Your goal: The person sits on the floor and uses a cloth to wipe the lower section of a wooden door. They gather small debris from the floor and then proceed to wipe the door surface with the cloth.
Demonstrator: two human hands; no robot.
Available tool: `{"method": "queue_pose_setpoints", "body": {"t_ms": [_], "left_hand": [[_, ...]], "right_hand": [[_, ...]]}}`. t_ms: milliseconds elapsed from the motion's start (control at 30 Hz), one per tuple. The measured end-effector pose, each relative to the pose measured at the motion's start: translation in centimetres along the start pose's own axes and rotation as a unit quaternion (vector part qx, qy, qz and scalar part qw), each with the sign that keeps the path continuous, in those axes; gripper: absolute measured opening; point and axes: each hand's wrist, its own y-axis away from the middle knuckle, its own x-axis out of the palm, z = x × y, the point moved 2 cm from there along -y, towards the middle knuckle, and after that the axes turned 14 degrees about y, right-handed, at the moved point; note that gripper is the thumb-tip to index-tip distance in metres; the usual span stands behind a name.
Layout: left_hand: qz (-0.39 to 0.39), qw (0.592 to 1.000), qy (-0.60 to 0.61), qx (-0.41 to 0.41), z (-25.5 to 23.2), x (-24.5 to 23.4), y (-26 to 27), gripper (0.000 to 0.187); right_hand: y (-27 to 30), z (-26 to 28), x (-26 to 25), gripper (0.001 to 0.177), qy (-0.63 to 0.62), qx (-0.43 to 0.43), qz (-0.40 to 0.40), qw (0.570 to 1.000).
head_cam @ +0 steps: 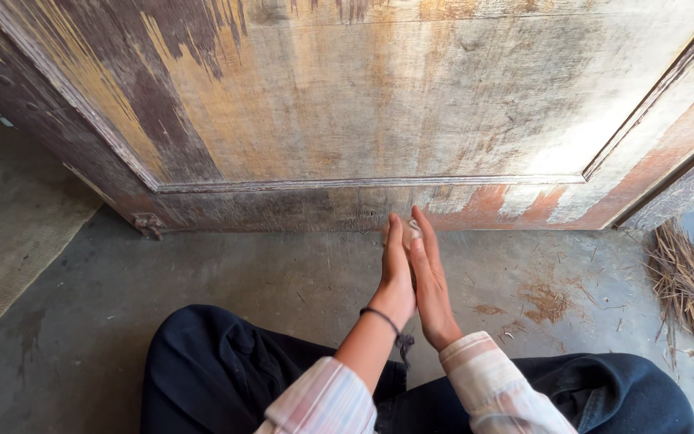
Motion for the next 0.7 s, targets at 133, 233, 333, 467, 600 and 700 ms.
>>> {"method": "queue_pose_setpoints", "body": {"t_ms": [133, 233, 333, 467, 600, 700], "left_hand": [[0.097, 0.987, -0.068, -0.104, 1.0, 1.1, 4.1, 0.080], [0.185, 0.969, -0.107, -0.127, 1.0, 1.7, 6.1, 0.083], [0.232, 0.954, -0.143, -0.126, -0.3, 2.4, 6.7, 0.089], [0.234, 0.951, -0.165, -0.121, -4.0, 3.2, 6.3, 0.095], [0.251, 0.933, -0.232, -0.112, -9.7, 2.8, 6.2, 0.094], [0.262, 0.911, -0.311, -0.063, -14.2, 1.8, 6.7, 0.083]], "right_hand": [[-2.0, -3.9, -2.0, 0.050, 0.036, 0.021, -0.129, 0.991], [-2.7, -6.0, -4.1, 0.047, -0.016, 0.089, -0.200, 0.976], [-2.4, -5.3, -4.8, 0.047, -0.059, 0.090, -0.230, 0.967], [-1.3, -0.5, -3.0, 0.053, 0.045, -0.028, -0.196, 0.979], [-0.5, 3.5, -2.4, 0.051, 0.174, -0.142, -0.166, 0.960], [-1.0, 5.4, -4.2, 0.050, 0.277, -0.238, -0.192, 0.911]]}}
